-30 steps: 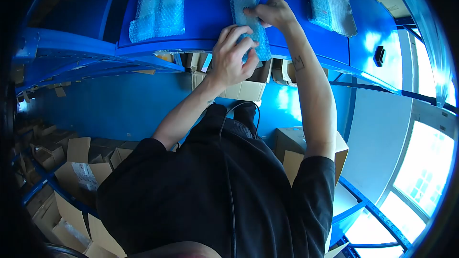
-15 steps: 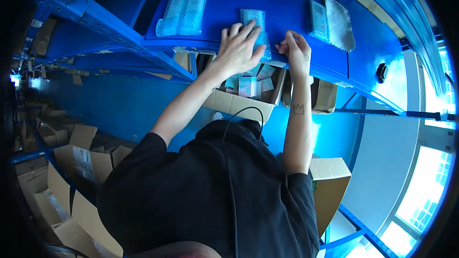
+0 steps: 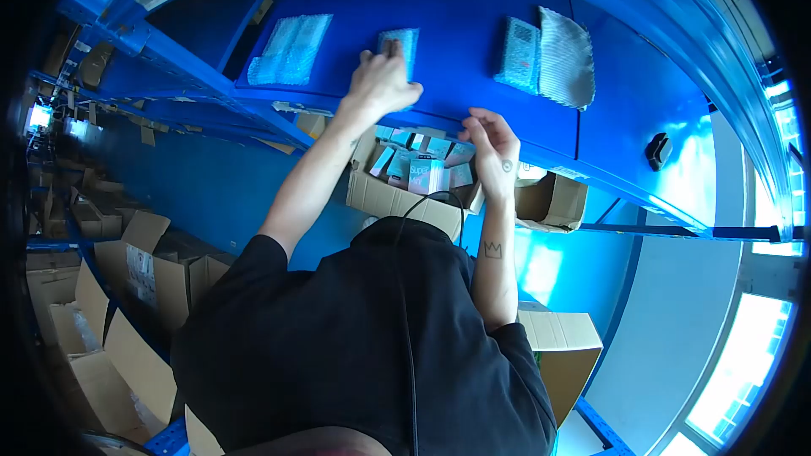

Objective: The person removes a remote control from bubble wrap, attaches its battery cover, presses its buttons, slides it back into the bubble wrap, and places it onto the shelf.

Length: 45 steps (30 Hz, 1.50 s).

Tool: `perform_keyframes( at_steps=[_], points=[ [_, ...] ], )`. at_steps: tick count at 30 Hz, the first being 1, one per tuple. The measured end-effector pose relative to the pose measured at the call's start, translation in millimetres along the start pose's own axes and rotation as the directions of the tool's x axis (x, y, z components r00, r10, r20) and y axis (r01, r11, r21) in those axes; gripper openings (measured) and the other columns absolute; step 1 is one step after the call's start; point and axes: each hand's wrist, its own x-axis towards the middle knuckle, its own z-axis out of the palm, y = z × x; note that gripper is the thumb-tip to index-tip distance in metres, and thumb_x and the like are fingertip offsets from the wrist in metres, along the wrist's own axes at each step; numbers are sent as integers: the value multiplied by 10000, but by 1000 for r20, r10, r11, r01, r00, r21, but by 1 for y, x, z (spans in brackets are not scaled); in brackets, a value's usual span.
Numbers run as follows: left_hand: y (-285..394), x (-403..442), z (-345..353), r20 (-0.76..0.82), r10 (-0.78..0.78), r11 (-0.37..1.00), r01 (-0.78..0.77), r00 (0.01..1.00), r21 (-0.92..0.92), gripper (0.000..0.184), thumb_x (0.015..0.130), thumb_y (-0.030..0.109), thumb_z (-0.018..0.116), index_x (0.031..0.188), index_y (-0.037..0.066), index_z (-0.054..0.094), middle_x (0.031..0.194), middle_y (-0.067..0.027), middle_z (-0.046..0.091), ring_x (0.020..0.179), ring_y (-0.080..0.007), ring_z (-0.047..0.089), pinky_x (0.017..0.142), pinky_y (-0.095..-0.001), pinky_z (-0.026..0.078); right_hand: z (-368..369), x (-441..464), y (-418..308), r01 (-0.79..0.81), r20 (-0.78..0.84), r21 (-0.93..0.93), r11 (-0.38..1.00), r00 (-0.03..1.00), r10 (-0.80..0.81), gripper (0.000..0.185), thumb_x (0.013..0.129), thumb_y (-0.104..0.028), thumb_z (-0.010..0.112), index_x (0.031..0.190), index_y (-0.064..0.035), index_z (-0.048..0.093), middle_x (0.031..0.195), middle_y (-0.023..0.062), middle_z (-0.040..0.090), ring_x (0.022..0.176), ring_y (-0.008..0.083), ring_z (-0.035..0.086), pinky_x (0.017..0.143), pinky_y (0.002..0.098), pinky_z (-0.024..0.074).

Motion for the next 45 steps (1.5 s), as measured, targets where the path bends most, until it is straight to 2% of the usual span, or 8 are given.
perform_keyframes(
  at_steps=[5, 7, 12, 17, 28, 32, 38, 45],
  points=[
    [11, 9, -13, 61, -76, 944, 92, 995, -316, 670, 787, 217, 565, 1330, -143, 409, 1180, -339, 570, 1080, -386, 606, 875, -409, 519, -66, 17, -11, -38, -120, -1, 999, 992, 38, 199, 937, -95, 581, 1090, 25, 622, 881, 94, 633, 737, 135, 588, 673, 255, 527],
    [4, 34, 17, -160, -121, 591, -58, 980, -805, 455, 800, 164, 547, 1161, -114, 545, 1013, -262, 647, 863, -343, 679, 701, -373, 573, -89, 19, -9, -53, -158, -5, 999, 986, 51, 197, 935, -93, 583, 1091, 21, 622, 881, 95, 633, 738, 137, 596, 640, 253, 538],
    [-12, 104, 62, 122, 85, -30, 125, 989, -992, 460, 860, 137, 546, 1249, -106, 510, 1142, -274, 616, 958, -323, 665, 823, -345, 549, -108, 24, -8, -66, -105, 25, 998, 992, 68, 194, 934, -89, 584, 1094, 15, 618, 890, 99, 633, 740, 148, 609, 593, 248, 548],
    [23, 130, 47, 152, -36, -123, 147, 988, -982, 391, 879, 118, 586, 1201, -100, 543, 1051, -244, 650, 888, -287, 684, 749, -315, 564, -113, 25, -12, -103, -33, 80, 991, 994, 106, 188, 929, -43, 570, 1096, 35, 608, 890, 112, 639, 744, 159, 626, 601, 265, 586],
    [41, 149, 37, 180, 8, 327, 167, 984, -930, 296, 883, 84, 589, 1104, -112, 585, 963, -199, 675, 795, -268, 690, 686, -293, 566, -121, 29, -10, -134, 42, 84, 987, 991, 131, 192, 938, -66, 573, 1104, 27, 599, 911, 114, 632, 754, 160, 616, 631, 274, 575],
    [31, 139, 15, 252, 403, 324, 120, 880, -938, 355, 895, 121, 580, 1176, -96, 578, 1056, -217, 651, 893, -290, 678, 780, -347, 556, -121, 29, -8, -129, 55, 92, 987, 991, 124, 184, 939, -55, 566, 1099, 26, 602, 906, 116, 629, 752, 160, 614, 618, 273, 575],
    [76, 108, 35, -157, -50, 914, -18, 986, -406, 441, 928, 197, 534, 1306, -32, 532, 1307, -224, 539, 1176, -333, 566, 974, -416, 468, -122, 31, -10, -171, 65, 88, 981, 984, 165, 204, 922, -55, 594, 1108, 29, 604, 933, 114, 640, 787, 179, 619, 672, 293, 575],
    [66, 102, 69, -210, 224, 921, -277, 952, -275, 502, 963, 275, 449, 1390, 12, 459, 1514, -174, 321, 1375, -338, 343, 1107, -434, 326, -100, 90, -16, 536, 306, -652, 537, 834, -459, 390, 814, -16, 667, 1201, -10, 616, 1189, 178, 612, 955, 300, 654, 830, 339, 541]
  ],
)
